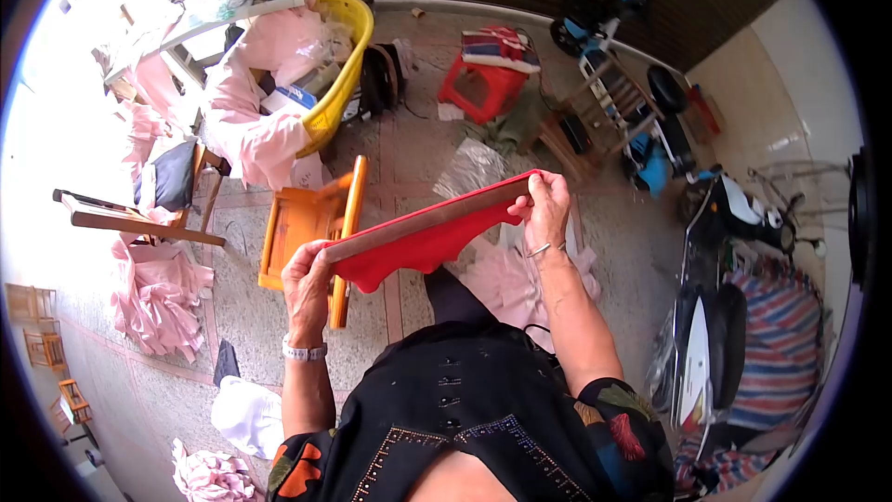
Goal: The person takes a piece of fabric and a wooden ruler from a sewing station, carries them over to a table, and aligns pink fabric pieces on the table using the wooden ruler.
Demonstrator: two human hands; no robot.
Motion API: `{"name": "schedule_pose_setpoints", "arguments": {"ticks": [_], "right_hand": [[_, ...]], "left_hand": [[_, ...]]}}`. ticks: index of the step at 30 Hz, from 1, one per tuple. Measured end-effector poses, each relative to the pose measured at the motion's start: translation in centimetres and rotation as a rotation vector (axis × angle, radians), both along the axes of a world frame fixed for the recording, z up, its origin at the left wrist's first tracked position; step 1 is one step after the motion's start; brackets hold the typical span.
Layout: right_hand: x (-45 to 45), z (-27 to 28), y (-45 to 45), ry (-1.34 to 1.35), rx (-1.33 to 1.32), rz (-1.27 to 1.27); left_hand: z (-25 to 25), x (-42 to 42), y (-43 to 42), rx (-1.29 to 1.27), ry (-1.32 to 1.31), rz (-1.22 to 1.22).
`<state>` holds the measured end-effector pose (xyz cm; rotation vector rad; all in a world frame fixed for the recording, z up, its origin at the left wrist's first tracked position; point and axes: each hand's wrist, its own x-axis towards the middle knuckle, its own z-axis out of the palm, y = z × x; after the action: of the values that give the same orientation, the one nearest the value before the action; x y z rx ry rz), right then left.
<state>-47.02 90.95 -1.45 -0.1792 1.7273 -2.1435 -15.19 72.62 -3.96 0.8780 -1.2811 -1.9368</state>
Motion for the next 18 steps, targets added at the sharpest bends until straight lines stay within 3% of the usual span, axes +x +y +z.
{"name": "schedule_pose_setpoints", "arguments": {"ticks": [8,18], "right_hand": [[-15.9,0.1,-14.9,0.001,0.033,0.153],[-25.1,-0.7,-29.9,-0.082,0.053,0.25]], "left_hand": [[-0.9,-12.7,-9.9,0.003,-0.037,0.159],[-0.7,-22.7,-21.0,0.082,-0.031,0.263]]}}
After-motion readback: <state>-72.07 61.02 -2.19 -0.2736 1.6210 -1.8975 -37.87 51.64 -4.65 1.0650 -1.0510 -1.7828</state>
